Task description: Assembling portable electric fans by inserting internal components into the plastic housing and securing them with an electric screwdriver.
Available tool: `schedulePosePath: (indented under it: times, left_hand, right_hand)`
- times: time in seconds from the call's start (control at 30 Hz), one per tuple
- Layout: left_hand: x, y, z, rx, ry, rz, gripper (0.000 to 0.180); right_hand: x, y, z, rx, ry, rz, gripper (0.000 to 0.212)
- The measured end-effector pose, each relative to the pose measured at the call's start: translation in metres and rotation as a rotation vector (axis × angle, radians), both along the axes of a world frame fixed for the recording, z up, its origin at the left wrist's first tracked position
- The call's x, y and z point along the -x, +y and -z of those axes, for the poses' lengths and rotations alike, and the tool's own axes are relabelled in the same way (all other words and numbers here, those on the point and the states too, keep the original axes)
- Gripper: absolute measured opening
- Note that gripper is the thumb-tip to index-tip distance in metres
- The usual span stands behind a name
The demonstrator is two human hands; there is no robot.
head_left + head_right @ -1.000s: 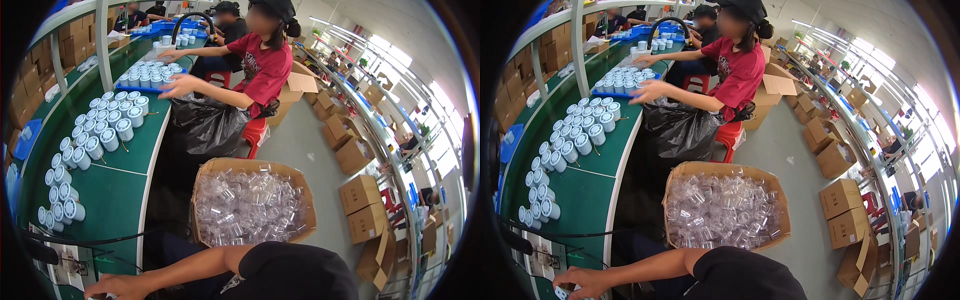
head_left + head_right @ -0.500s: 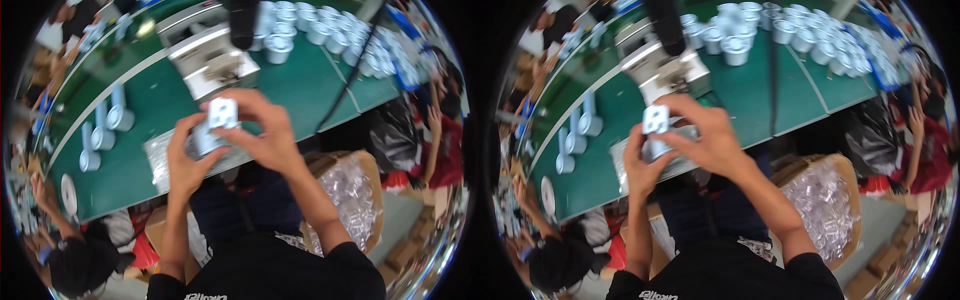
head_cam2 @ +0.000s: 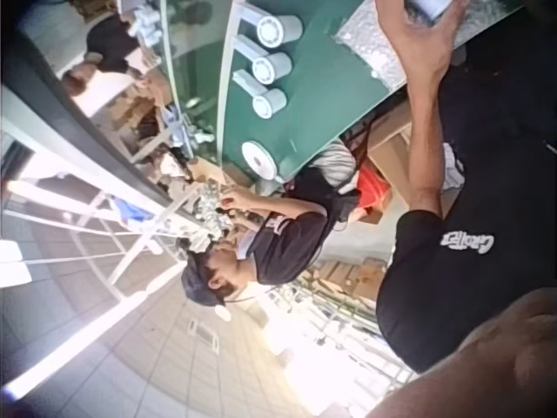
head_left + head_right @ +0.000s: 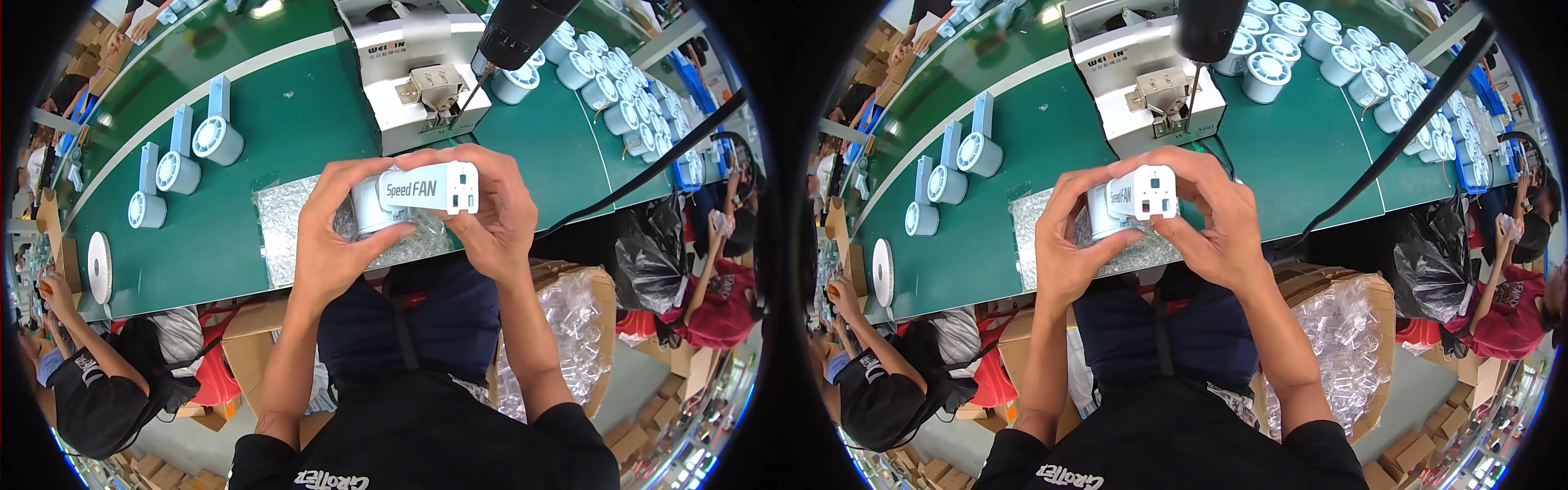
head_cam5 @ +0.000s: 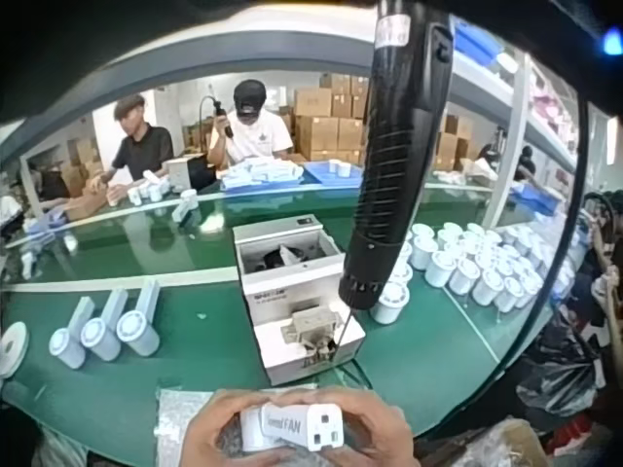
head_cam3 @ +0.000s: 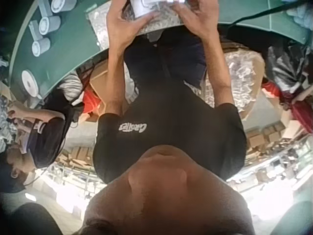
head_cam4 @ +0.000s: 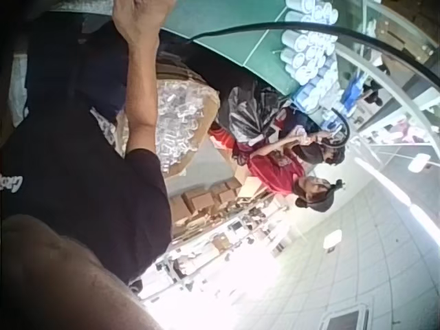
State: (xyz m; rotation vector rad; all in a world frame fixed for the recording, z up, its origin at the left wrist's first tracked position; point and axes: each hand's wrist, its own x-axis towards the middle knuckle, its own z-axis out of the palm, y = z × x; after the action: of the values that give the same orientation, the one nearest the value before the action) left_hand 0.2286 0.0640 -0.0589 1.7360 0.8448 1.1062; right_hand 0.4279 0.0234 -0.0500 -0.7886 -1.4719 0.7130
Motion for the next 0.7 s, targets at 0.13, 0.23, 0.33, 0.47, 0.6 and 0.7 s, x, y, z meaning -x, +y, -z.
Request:
schedulePosePath:
  times: [0.13, 0.23, 0.33, 0.47, 0.6, 0.7]
  left_hand:
    - [0.001, -0.001, 0.000, -0.040, 0.009, 0.031, 0.064]
    - [0.003, -0.002, 0.002, -0.050, 0.033, 0.037, 0.063]
    - [0.004, -0.001, -0.002, -0.123, 0.078, 0.044, 0.063]
    - [0.004, -0.004, -0.002, -0.171, 0.088, 0.000, 0.061]
    - [0.005, -0.006, -0.006, -0.208, 0.133, -0.024, 0.058]
    - [0.005, -0.007, -0.007, -0.217, 0.153, -0.021, 0.057]
  right_hand:
    - [-0.006, 0.002, 0.010, -0.020, 0.092, -0.076, 0.046]
    - [-0.009, 0.004, 0.013, -0.022, 0.054, -0.055, 0.043]
    - [-0.008, 0.007, 0.017, -0.051, 0.139, -0.108, 0.042]
    - [-0.005, 0.007, 0.007, -0.002, 0.140, -0.134, 0.039]
    - [-0.007, 0.007, 0.000, 0.148, 0.159, -0.172, 0.042]
    - [-0.008, 0.005, -0.006, 0.271, 0.171, -0.161, 0.047]
